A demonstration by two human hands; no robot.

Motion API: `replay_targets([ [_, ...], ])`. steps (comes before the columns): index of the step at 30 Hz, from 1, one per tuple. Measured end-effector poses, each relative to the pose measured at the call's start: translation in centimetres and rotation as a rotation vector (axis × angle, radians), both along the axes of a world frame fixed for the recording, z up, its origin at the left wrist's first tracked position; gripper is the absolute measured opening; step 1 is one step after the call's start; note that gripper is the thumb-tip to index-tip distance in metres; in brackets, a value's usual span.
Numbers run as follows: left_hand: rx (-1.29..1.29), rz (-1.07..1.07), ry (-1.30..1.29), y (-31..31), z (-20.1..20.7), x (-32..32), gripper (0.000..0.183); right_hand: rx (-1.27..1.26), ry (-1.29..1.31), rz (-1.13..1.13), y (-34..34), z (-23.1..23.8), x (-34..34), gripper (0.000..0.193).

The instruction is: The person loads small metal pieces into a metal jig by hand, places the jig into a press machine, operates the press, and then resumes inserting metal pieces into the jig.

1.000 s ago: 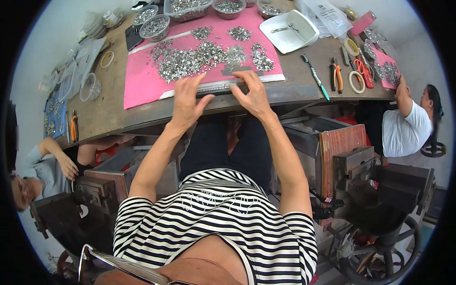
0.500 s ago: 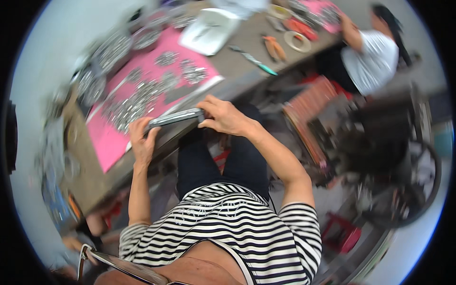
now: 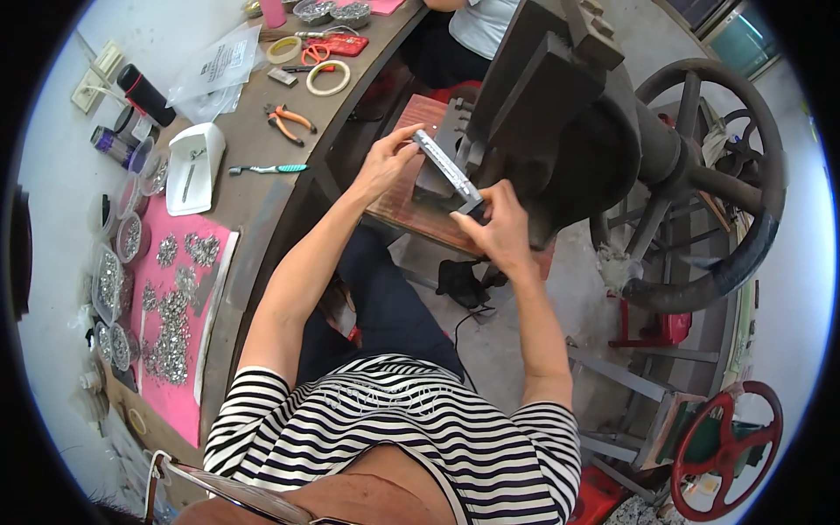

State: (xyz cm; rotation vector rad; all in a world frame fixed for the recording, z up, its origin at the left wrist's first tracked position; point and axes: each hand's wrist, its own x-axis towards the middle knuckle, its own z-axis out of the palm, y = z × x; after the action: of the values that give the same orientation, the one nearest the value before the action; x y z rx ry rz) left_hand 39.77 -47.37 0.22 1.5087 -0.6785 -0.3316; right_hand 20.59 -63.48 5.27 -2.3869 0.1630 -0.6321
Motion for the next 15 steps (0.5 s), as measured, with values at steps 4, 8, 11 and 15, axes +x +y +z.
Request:
replay_targets([
  [4,-0.094,-0.057,0.007,-6.0,-0.8,1.2,0.038,-0.049,-0.052,-0.103,1.3,-2.2,1.4,0.054],
  [8,0.152,-0.103,-0.039,-8.4,-0.5,0.5,0.040,-0.197,-0.119,-0.083,1.8,-2.7,2.3,0.046],
  [11,-0.049,-0.098,-0.069,-6.8,-2.1,0.3,0.047,-0.218,-0.210,-0.024,1.3,0.1,-0.6,0.037],
  [15,0.027,-0.181,-0.102,-1.8,0.0,-2.7,0.069,-0.358,-0.991,-0.426,-3.6,8.0,-12.5,0.041],
])
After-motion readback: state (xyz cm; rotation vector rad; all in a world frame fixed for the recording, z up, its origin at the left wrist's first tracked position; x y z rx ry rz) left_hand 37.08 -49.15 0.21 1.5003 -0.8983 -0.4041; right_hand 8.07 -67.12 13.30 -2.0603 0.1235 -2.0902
